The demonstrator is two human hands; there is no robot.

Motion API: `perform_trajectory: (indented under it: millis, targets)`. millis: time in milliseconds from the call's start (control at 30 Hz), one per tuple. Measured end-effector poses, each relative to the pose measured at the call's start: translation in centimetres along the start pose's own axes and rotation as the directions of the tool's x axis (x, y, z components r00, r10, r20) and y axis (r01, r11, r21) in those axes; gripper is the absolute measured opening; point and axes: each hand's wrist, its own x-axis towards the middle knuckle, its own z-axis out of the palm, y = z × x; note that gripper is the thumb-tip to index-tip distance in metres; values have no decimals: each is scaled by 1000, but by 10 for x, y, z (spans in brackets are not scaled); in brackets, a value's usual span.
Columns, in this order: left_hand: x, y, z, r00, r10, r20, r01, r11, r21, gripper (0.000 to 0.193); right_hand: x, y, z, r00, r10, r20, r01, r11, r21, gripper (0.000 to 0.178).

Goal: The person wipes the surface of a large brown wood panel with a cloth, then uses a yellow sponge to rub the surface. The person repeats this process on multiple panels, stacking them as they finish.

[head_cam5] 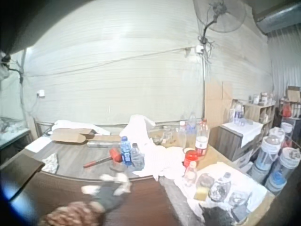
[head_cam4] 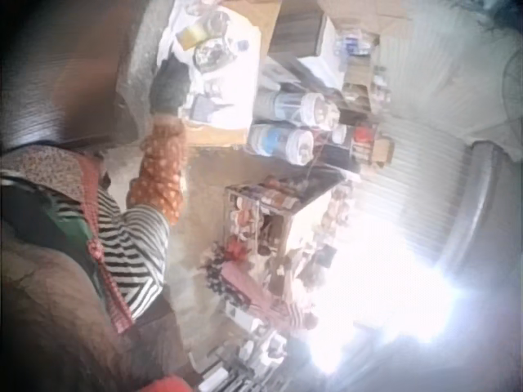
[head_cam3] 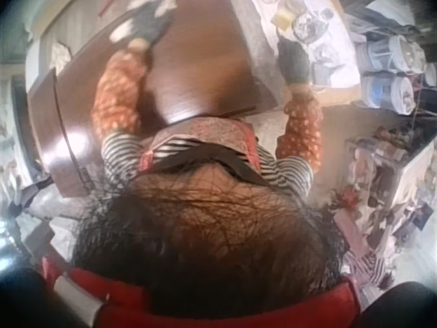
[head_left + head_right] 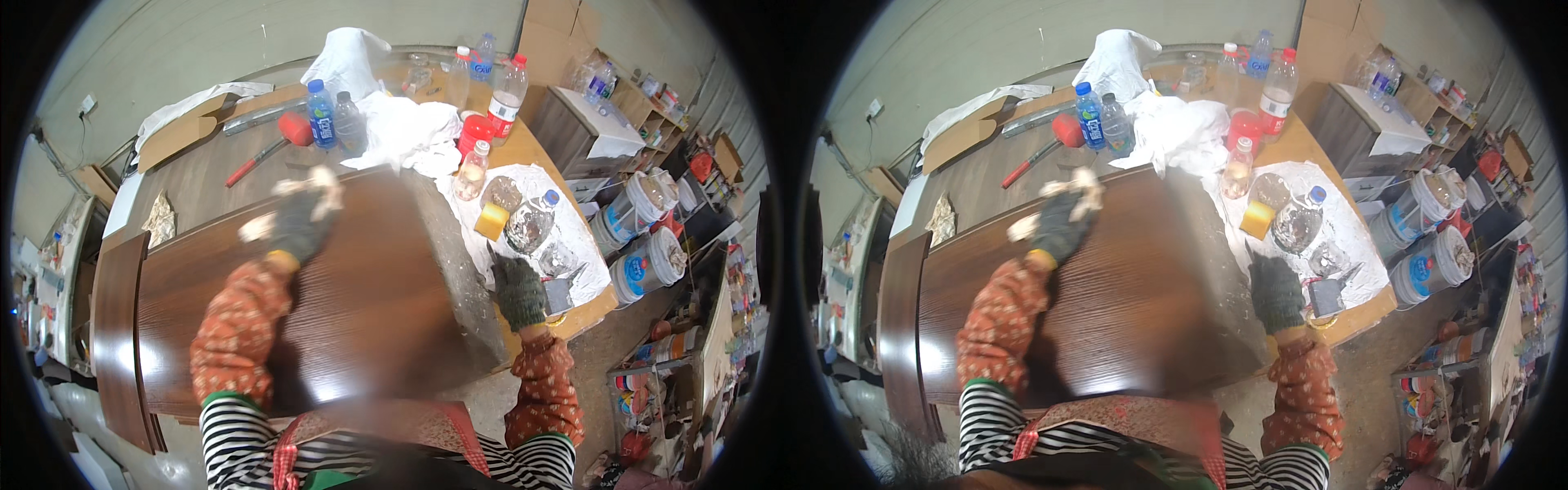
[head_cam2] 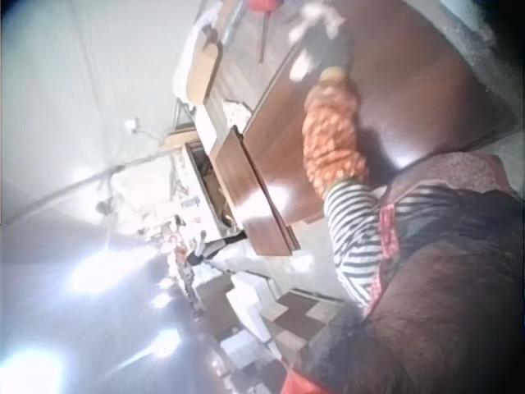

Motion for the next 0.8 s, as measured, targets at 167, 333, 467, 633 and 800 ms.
perform_trajectory:
  millis: [167,333,467,633,800]
  targets:
    - [50,184,-11,936,340,-96,-353,892,-282,21,-19,47,10,944,-314,103,314,949,12,25]
    - [-36,197,-59,917,397,-47,-272,531,-802,48,38,51,-23,984,-164,-71,171,977,124,33]
    - [-79,116,-121,993,52,-105,-65,991,-121,42,102,31,-6,991,-97,89,105,990,-91,43]
    - [-119,84,-146,730,-681,65,591,580,-560,27,139,43,60,913,-318,256,378,896,-234,37]
    - [-152,85,-122,820,-561,114,571,815,-98,39,130,57,32,878,-439,192,456,888,-52,29]
